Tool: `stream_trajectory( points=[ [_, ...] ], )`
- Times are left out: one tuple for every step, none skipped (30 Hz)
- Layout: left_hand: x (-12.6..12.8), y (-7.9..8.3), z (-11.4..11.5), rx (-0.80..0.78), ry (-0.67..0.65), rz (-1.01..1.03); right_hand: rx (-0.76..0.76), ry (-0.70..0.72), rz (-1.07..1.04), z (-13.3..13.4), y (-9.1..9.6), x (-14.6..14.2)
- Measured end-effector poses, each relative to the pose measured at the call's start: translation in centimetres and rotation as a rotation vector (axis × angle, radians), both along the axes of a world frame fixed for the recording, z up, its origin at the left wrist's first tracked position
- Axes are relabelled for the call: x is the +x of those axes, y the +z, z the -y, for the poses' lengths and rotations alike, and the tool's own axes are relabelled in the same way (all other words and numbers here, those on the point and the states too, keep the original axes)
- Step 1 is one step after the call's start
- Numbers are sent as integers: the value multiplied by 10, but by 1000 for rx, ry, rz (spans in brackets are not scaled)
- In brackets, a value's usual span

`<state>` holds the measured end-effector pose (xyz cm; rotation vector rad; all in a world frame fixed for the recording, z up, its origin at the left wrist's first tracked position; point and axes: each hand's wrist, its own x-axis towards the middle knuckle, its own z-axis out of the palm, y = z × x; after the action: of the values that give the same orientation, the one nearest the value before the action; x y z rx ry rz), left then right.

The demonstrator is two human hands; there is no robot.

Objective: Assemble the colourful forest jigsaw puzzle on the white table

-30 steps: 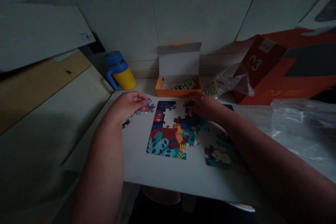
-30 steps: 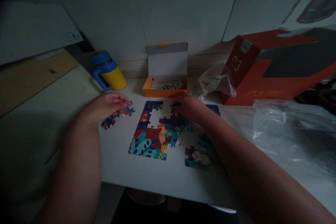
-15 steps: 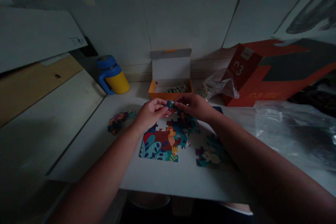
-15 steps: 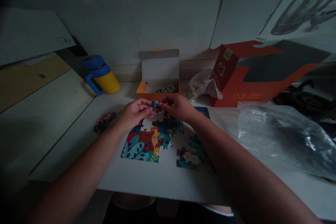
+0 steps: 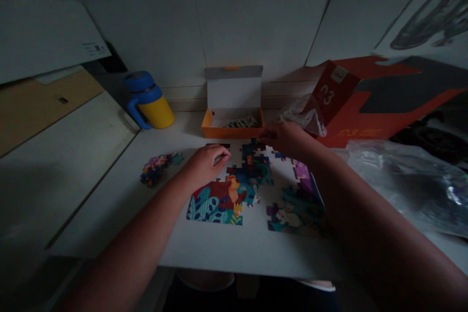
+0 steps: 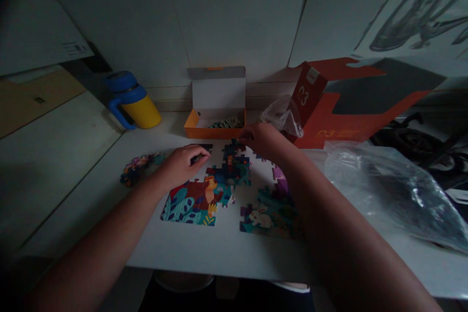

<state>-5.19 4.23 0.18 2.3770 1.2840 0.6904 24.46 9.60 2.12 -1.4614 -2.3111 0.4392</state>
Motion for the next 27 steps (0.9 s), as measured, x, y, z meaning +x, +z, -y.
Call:
stream_trajectory(
  points=[
    [0,0,0,-1,-12,-18,-14,5,19,-1,1,1],
    [0,-1,0,-1,-23,-32,-29,12,41,-1,2,2],
    [0,-1,0,-1,-31,-41,-42,17,63,-1,3,2],
    [0,-1,-1,-2,-37,-48,-55,17,89,0,4,2],
    [0,-1,-1,-4,-40,-53,-63,15,115,0,5,2],
    [-1,-1,-1,-7,-43,-57,-67,12,141,0,6,2],
    [-1,-1,-2,-8,-45,-61,-71,7,166,1,7,2],
    [-2,-1,-2,-9,-46,-66,-72,4,188,1,7,2],
    [-2,-1,-2,-9,-49,-71,-71,0,205,1,7,1],
    [-2,-1,-3,-8,-52,-75,-67,-1,218,0,6,1],
    [-3,-1,-3,-6,-54,-78,-62,-4,229,0,5,2],
    [-3,-1,-3,-3,-57,-81,-59,-8,238,-1,4,2],
    [-3,-2,-4,0,-60,-84,-57,-13,243,-1,2,2],
    [-4,-2,-4,3,-62,-86,-59,-16,239,-1,1,3],
    [-4,-3,-5,5,-61,-88,-63,-19,226,-2,0,3],
    [-4,-3,-5,8,-59,-88,-64,-20,206,-2,-1,4],
    [-5,-3,-5,12,-53,-87,-60,-21,176,-2,-1,4],
    [-5,-3,-6,16,-45,-84,-51,-23,139,-1,-1,4],
    [-5,-3,-6,22,-37,-80,-42,-26,97,0,0,3],
    [-6,-3,-6,27,-28,-78,-32,-33,50,1,1,2],
    [-6,-2,-6,33,-18,-77,-23,-40,-1,3,2,-1],
    [-7,-2,-7,38,-6,-77,-16,-46,-53,5,3,-5],
    [-8,-2,-7,42,8,-79,-11,-54,-100,7,3,-10],
    [-8,-2,-7,45,22,-84,-4,-60,-137,9,2,-15],
    [-9,-2,-8,46,38,-91,0,-63,-166,11,1,-22],
    [-10,-2,-9,47,51,-99,-1,-62,-186,13,-2,-29],
    [-10,-3,-9,47,59,-106,-6,-59,-201,14,-6,-36]
  ],
)
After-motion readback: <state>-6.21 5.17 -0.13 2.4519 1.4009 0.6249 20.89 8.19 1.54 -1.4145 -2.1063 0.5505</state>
